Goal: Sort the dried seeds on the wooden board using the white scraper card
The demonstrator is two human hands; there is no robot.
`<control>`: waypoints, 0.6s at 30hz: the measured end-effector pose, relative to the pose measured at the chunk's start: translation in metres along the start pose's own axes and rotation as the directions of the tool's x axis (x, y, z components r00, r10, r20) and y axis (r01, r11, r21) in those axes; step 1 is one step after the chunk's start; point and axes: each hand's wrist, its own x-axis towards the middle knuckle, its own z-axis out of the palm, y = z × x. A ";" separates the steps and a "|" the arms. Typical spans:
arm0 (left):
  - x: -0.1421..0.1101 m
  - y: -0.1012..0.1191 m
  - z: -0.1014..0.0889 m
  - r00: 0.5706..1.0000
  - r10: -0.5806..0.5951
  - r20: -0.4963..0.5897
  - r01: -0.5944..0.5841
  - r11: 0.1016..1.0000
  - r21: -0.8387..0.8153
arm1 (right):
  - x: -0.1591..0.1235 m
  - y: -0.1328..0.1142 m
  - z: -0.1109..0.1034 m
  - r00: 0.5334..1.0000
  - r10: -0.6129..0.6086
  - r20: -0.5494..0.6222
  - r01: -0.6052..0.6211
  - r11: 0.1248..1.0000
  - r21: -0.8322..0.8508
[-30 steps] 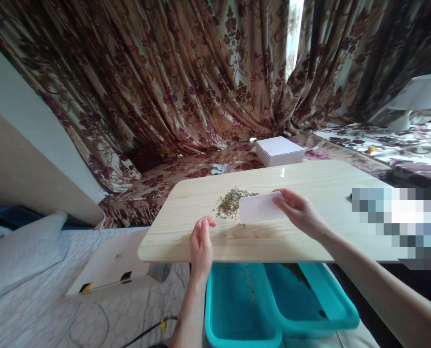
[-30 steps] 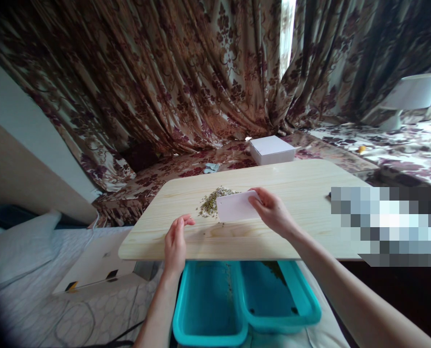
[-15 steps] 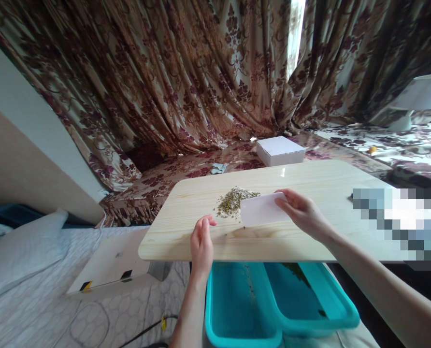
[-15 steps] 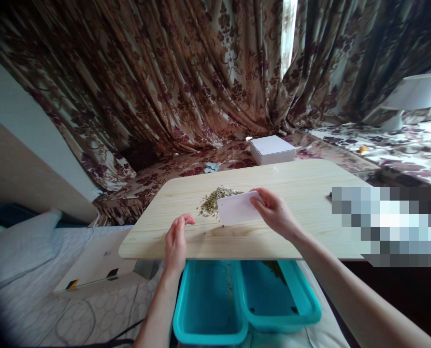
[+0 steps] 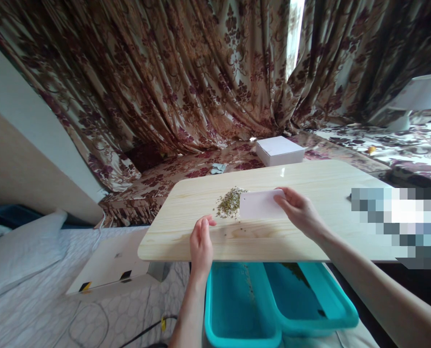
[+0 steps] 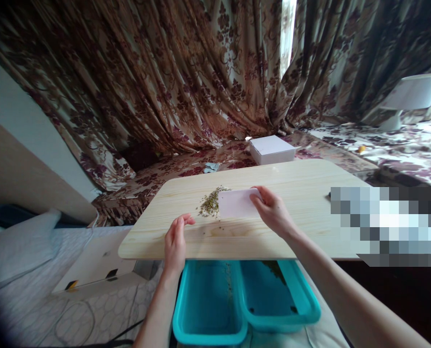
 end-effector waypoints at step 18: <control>0.004 -0.010 0.001 1.000 -0.024 -0.015 0.022 0.990 -0.137 | 0.005 -0.020 0.011 0.994 0.028 0.108 -0.033 0.999 0.041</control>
